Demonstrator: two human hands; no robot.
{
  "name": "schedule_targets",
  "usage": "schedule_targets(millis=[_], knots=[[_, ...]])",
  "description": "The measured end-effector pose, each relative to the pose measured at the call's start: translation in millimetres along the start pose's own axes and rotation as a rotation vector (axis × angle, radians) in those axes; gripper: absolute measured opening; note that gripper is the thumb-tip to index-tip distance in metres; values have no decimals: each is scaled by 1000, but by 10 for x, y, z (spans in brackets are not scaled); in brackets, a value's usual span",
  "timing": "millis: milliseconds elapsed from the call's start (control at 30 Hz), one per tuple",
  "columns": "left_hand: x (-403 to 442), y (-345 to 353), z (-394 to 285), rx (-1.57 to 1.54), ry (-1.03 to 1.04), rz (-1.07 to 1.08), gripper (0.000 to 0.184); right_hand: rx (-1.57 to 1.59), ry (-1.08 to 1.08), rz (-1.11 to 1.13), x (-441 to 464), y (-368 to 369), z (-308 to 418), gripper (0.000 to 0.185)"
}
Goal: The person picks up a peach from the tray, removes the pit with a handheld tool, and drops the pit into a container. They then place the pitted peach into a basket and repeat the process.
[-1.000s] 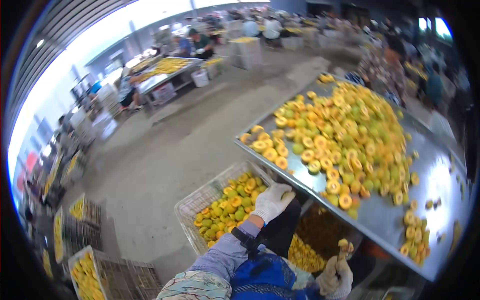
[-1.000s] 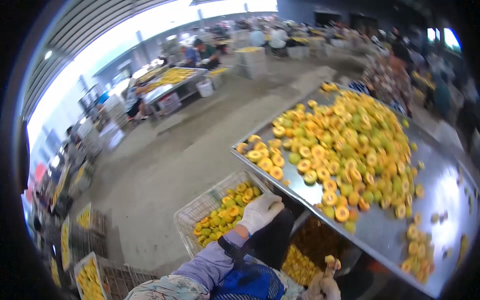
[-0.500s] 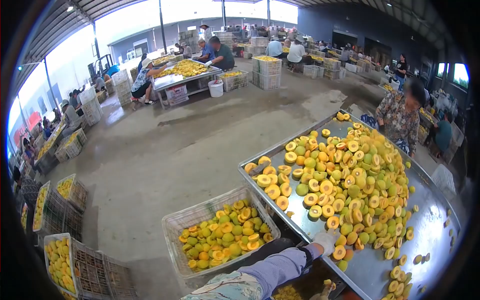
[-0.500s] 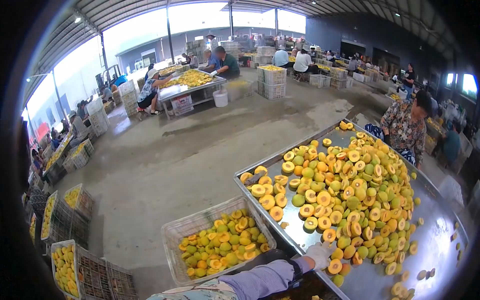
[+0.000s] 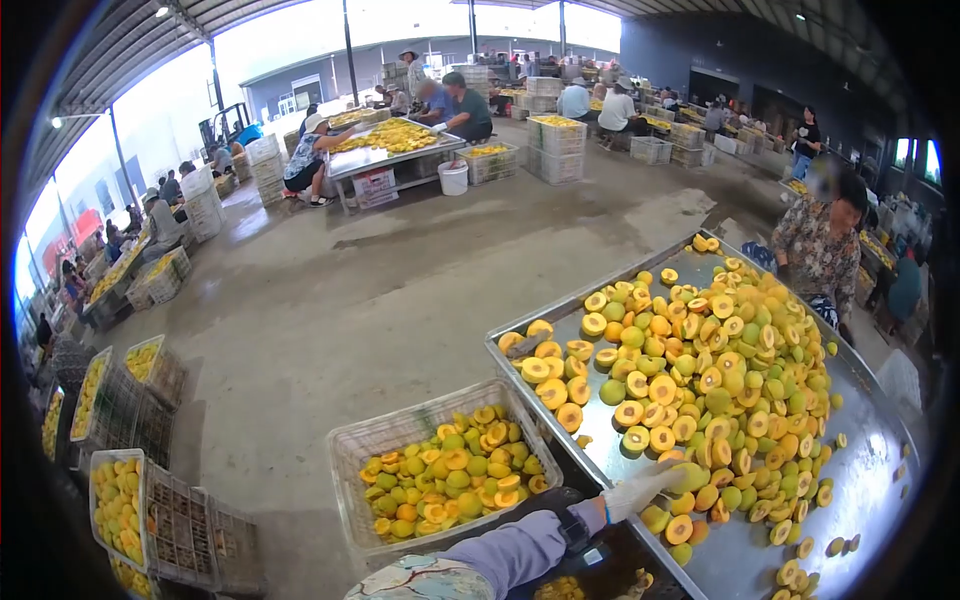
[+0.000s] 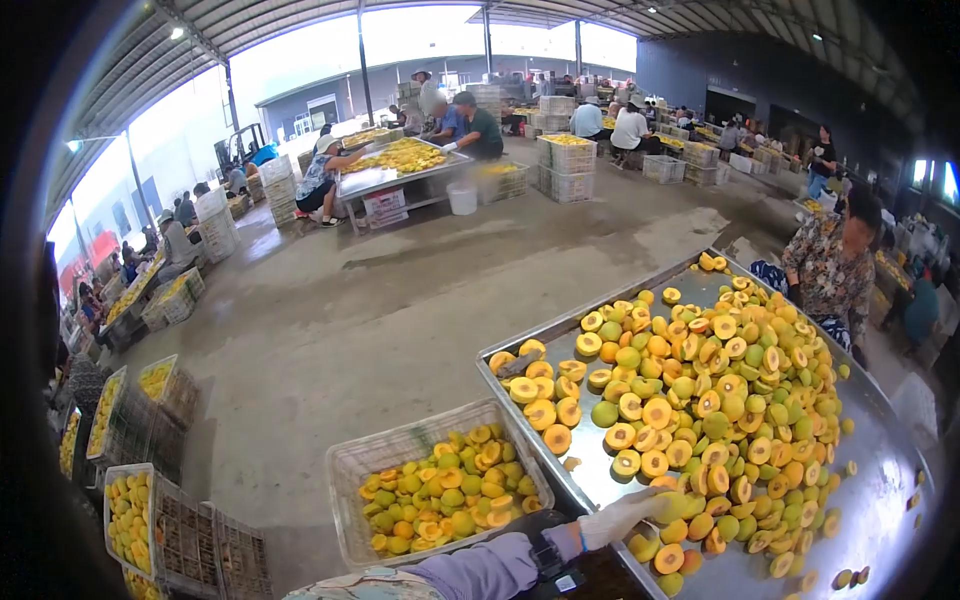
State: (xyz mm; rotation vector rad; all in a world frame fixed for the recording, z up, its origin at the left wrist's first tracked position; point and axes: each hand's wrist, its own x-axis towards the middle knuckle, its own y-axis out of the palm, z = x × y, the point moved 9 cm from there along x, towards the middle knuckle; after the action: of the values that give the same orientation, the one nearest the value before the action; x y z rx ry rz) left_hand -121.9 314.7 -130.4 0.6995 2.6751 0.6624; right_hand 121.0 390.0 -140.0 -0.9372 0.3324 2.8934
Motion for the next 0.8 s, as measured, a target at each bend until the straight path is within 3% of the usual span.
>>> schedule_targets(millis=[33, 333, 400, 433, 467, 533, 600, 667, 733, 800], knots=[[-77, 120, 18, -379, -104, 41, 48, 0, 13, 8, -31, 22, 44, 26], [-791, 637, 24, -614, -126, 288, 46, -107, -90, -18, -243, 130, 379, 23], [-918, 811, 106, 220, -20, 479, 48, -54, -76, -68, -272, 128, 411, 24], [-937, 817, 114, 214, -31, 482, 48, -65, -126, -84, -250, 101, 414, 23], [-897, 678, 67, 416, -36, 315, 48, -55, -109, -97, -263, 143, 411, 23], [-927, 476, 12, 807, -84, 25, 47, -140, -392, -229, -446, 194, 730, 21], [-981, 364, -22, 388, 26, -55, 47, -75, -315, -161, -339, 39, 460, 19], [-1077, 494, -37, -48, -42, 58, 46, 80, -220, -169, -420, 75, 496, 20], [-1182, 633, -150, -155, -110, 74, 42, -290, -335, -194, -362, 32, 527, 18], [-1196, 649, -131, -124, -93, 85, 40, -246, -223, -164, -456, 111, 562, 20]])
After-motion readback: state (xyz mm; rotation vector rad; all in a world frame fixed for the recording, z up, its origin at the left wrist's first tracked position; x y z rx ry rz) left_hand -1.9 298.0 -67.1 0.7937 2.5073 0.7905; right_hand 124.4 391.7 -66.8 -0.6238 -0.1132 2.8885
